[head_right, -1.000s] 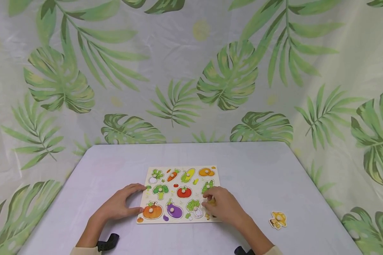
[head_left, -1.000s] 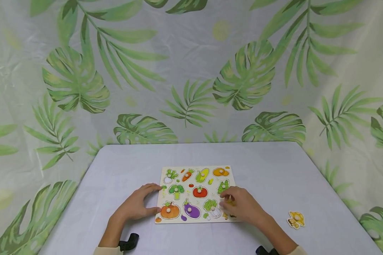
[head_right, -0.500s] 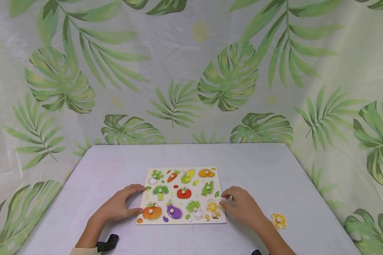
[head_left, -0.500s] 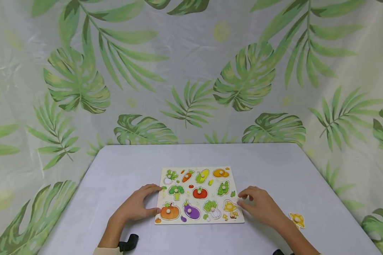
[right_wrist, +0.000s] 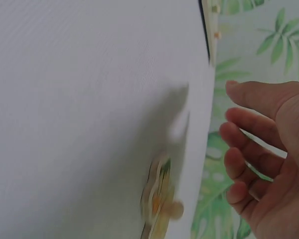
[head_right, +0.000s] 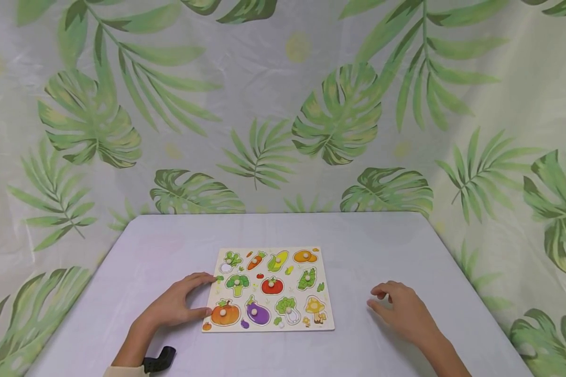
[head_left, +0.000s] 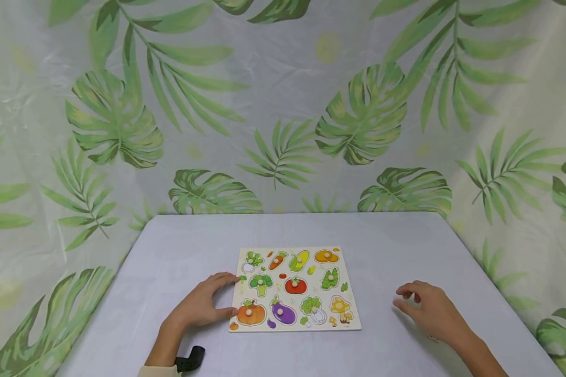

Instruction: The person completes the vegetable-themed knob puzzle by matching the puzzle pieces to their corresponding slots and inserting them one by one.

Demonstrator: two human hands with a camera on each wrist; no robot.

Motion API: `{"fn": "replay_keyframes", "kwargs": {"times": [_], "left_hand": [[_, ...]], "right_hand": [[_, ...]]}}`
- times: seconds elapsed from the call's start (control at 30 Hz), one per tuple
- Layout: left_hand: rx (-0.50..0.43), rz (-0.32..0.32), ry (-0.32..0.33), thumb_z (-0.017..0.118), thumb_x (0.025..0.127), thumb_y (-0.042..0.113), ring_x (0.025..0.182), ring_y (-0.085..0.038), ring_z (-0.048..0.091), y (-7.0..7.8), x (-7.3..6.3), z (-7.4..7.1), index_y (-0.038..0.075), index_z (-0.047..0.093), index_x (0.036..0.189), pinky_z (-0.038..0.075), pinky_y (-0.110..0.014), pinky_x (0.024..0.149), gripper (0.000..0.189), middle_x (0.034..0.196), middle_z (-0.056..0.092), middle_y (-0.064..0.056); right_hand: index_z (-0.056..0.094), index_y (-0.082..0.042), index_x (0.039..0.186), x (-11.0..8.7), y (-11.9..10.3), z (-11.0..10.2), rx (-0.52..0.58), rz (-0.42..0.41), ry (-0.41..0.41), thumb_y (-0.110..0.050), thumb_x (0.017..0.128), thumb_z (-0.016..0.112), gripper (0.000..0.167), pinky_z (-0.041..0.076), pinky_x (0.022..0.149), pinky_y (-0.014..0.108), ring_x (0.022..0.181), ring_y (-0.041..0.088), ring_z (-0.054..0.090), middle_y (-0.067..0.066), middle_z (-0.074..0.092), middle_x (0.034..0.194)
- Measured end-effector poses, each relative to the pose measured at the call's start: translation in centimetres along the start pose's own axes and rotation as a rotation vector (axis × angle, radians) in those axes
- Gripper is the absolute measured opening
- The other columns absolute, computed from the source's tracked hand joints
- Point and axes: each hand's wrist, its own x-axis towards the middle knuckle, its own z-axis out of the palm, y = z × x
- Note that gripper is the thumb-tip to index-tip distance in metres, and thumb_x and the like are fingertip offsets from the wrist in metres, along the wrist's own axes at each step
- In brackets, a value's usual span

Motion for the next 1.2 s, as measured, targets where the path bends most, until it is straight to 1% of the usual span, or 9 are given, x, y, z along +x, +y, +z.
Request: {"fn": "replay_keyframes", "kwargs": {"times": [0.23,0.37,0.47,0.63,0.73,0.8,0.97,1.2], "left_hand": [[-0.002,-0.014,-0.006,0.083,0.079,0.048,0.148,-0.033,0.044,0.2,0.1,-0.1,0.026,0.059,0.144,0.037,-0.065,0.117,0.073,0.155,0.052,-0.001],[0.0,-0.014,-0.008,0.083,0.078,0.048,0.148,-0.033,0.044,0.2,0.1,-0.1,0.026,0.059,0.143,0.038,-0.065,0.117,0.073,0.155,0.052,-0.001],[0.0,-0.016,-0.01,0.083,0.078,0.049,0.148,-0.033,0.043,0.2,0.1,-0.1,0.026,0.059,0.143,0.037,-0.065,0.117,0.073,0.155,0.052,-0.001],[-0.005,-0.016,-0.015,0.083,0.079,0.049,0.148,-0.034,0.043,0.2,0.1,-0.2,0.025,0.059,0.144,0.037,-0.065,0.118,0.073,0.155,0.051,-0.002],[-0.005,-0.016,-0.017,0.083,0.079,0.049,0.148,-0.034,0.043,0.2,0.0,-0.2,0.025,0.059,0.144,0.037,-0.065,0.118,0.073,0.155,0.051,-0.002],[-0.004,-0.016,-0.014,0.083,0.079,0.049,0.148,-0.034,0.043,0.2,0.0,-0.2,0.026,0.059,0.144,0.037,-0.066,0.117,0.073,0.155,0.051,-0.001],[-0.009,-0.004,-0.008,0.083,0.079,0.048,0.148,-0.033,0.043,0.1,0.0,-0.2,0.025,0.059,0.143,0.038,-0.066,0.117,0.073,0.155,0.051,0.0],[-0.019,-0.001,-0.006,0.084,0.078,0.046,0.147,-0.034,0.044,0.2,-0.1,-0.2,0.024,0.06,0.143,0.038,-0.066,0.117,0.073,0.155,0.052,-0.001]], "right_hand": [[0.077,-0.018,0.104,-1.7,3.1,-1.0,-0.005,0.074,0.011,-0.04,0.09,0.08,0.027,0.043,0.061,0.022,0.079,0.003,0.05,-0.009,0.067,0.091],[0.077,-0.016,0.1,-2.4,4.1,-1.4,-0.024,0.12,0.005,-0.042,0.089,0.08,0.028,0.041,0.06,0.022,0.074,0.002,0.047,-0.01,0.064,0.085],[0.076,-0.015,0.097,-2.9,4.7,-1.5,-0.029,0.136,-0.002,-0.043,0.088,0.081,0.03,0.04,0.059,0.022,0.07,0.0,0.045,-0.01,0.062,0.08],[0.075,-0.016,0.094,-3.6,5.2,-1.7,-0.018,0.167,-0.049,-0.047,0.087,0.08,0.032,0.04,0.058,0.021,0.065,-0.002,0.044,-0.009,0.059,0.077],[0.074,-0.017,0.094,-3.8,5.3,-1.9,-0.012,0.181,-0.09,-0.049,0.088,0.078,0.033,0.041,0.059,0.021,0.066,-0.002,0.045,-0.008,0.058,0.077],[0.074,-0.017,0.093,-3.8,5.3,-1.9,-0.014,0.183,-0.098,-0.049,0.088,0.079,0.033,0.041,0.059,0.02,0.066,-0.002,0.046,-0.009,0.059,0.077],[0.073,-0.017,0.09,-3.7,5.5,-2.0,-0.024,0.188,-0.098,-0.044,0.087,0.081,0.028,0.041,0.059,0.021,0.065,-0.003,0.047,-0.009,0.06,0.075],[0.071,-0.017,0.087,-3.8,5.8,-2.2,-0.013,0.224,-0.145,-0.035,0.088,0.08,0.021,0.04,0.059,0.021,0.063,-0.001,0.049,-0.008,0.063,0.072]]}}
